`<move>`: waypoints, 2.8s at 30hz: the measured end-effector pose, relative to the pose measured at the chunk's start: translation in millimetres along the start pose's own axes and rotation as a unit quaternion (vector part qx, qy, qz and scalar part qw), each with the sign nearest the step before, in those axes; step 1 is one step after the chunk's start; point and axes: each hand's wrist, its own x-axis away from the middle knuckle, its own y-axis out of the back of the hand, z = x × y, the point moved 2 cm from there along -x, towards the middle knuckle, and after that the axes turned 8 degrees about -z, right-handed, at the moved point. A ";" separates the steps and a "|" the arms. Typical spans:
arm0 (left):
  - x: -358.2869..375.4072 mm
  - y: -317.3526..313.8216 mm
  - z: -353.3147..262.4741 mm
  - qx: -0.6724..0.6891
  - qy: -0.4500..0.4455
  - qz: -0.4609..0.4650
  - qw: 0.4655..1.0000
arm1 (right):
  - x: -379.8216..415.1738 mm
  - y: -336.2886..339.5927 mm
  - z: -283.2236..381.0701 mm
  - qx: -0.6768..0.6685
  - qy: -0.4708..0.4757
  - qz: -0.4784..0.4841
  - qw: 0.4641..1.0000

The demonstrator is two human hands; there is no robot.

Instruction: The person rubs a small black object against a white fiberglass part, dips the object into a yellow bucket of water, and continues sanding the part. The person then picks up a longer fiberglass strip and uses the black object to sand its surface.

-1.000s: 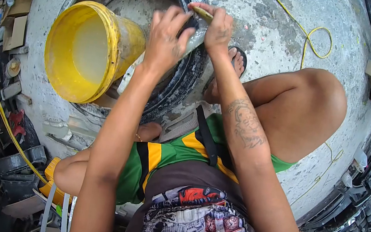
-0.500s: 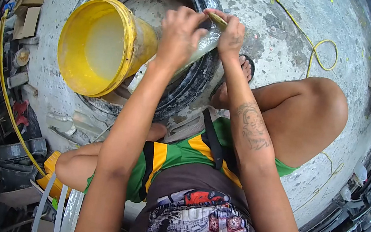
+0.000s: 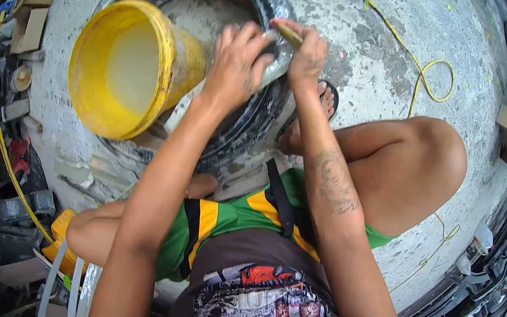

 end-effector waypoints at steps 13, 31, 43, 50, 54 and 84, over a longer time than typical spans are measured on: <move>22.8 9.9 -4.1 0.005 0.001 0.008 1.000 | 5.1 1.8 -1.9 -0.098 -0.139 0.008 0.985; 14.4 12.8 3.0 0.024 -0.039 0.048 0.998 | 4.5 -5.7 -15.7 -0.001 0.043 -0.019 0.999; 2.2 16.6 5.6 0.042 -0.053 0.001 0.998 | 6.9 -0.6 -3.6 -0.018 0.000 0.005 1.000; -14.3 -1.7 3.5 0.031 -0.113 0.053 0.992 | 5.3 2.5 -0.5 -0.010 -0.049 0.030 0.998; 2.3 3.7 4.2 0.036 -0.084 0.033 0.995 | 4.7 -0.5 -7.3 -0.016 0.032 -0.001 0.999; -7.9 -8.0 7.1 0.104 -0.044 0.027 0.993 | 3.0 1.6 -3.9 0.003 -0.082 0.018 0.996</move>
